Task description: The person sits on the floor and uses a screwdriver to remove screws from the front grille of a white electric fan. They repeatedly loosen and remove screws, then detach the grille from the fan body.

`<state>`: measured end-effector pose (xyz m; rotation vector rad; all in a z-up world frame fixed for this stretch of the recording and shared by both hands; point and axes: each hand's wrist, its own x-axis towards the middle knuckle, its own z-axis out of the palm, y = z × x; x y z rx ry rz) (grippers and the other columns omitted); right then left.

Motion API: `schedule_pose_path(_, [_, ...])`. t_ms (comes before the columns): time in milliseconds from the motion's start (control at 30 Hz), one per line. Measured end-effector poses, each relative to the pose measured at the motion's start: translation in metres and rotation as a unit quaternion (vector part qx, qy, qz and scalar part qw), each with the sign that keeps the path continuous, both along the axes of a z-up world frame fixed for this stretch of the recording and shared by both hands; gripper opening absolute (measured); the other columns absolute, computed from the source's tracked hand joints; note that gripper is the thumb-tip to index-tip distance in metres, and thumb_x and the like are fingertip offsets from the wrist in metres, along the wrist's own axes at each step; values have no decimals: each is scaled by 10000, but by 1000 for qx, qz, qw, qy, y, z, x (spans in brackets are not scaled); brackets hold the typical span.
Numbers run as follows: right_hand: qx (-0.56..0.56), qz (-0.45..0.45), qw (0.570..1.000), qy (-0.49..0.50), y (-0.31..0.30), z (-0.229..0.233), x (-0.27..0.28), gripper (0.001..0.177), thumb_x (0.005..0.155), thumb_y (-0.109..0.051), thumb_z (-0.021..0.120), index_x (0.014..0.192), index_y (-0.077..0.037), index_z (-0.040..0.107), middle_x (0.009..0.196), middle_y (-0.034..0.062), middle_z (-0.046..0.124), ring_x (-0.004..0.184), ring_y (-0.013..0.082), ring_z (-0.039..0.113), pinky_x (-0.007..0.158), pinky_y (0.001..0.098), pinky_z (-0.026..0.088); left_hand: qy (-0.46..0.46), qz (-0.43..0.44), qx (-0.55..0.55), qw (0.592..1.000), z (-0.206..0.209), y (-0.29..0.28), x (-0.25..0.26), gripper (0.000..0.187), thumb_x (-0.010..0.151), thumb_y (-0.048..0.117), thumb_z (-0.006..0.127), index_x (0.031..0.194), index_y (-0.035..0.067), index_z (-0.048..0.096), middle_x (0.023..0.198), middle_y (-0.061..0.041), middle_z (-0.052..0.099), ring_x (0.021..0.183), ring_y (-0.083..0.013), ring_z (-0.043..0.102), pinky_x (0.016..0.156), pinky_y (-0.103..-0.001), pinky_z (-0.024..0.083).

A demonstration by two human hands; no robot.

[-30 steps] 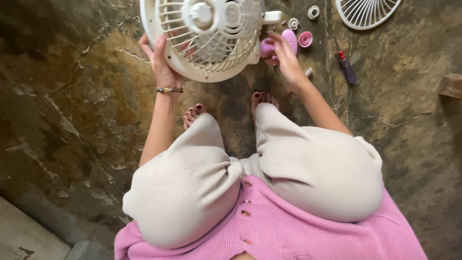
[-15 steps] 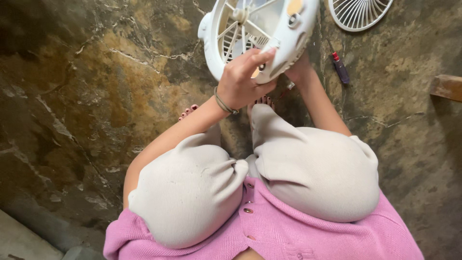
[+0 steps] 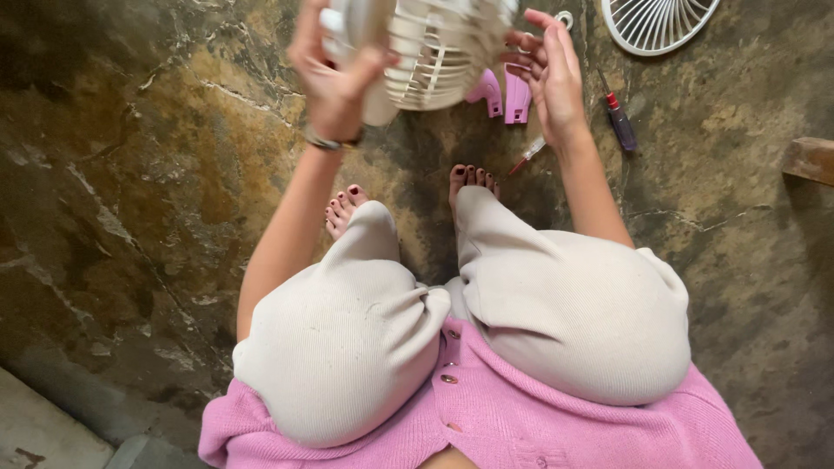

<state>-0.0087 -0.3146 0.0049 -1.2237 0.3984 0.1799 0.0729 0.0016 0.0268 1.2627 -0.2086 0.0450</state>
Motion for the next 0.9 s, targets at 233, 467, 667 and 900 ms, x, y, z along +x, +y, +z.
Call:
schedule_pose_path(233, [-121, 100, 988, 10, 15, -9, 6, 213, 1116, -171, 544, 1272, -51, 624, 1156, 44, 670, 980, 100, 651, 866, 259, 535, 135, 113, -176, 968, -35, 92, 45, 700, 774, 403, 870, 1298, 51, 566, 1062, -156, 646, 806, -261, 708, 603, -351, 655])
schedule_pose_path(467, [-357, 263, 892, -87, 62, -38, 11, 168, 1005, -128, 633, 1128, -38, 702, 1044, 72, 636, 904, 156, 634, 756, 304, 510, 195, 157, -174, 952, -54, 173, 56, 715, 857, 463, 842, 1314, -6, 555, 1092, -95, 538, 753, -182, 520, 594, -271, 516])
schedule_pose_path(667, [-354, 314, 878, -79, 80, -51, 6, 171, 1040, -136, 608, 1135, -34, 706, 1023, 90, 636, 878, 190, 625, 783, 334, 509, 238, 160, -57, 956, -89, 202, 44, 740, 750, 612, 701, 1267, 102, 559, 1164, -89, 705, 921, -147, 783, 674, -336, 745])
schedule_pose_path(900, [-117, 254, 960, 11, 94, -58, 16, 322, 1107, -232, 495, 1367, -78, 607, 1207, 66, 685, 1020, 142, 668, 885, 296, 557, 202, 116, -286, 929, -111, 199, 31, 723, 880, 500, 724, 1358, -2, 520, 923, -81, 611, 675, -174, 589, 480, -226, 493])
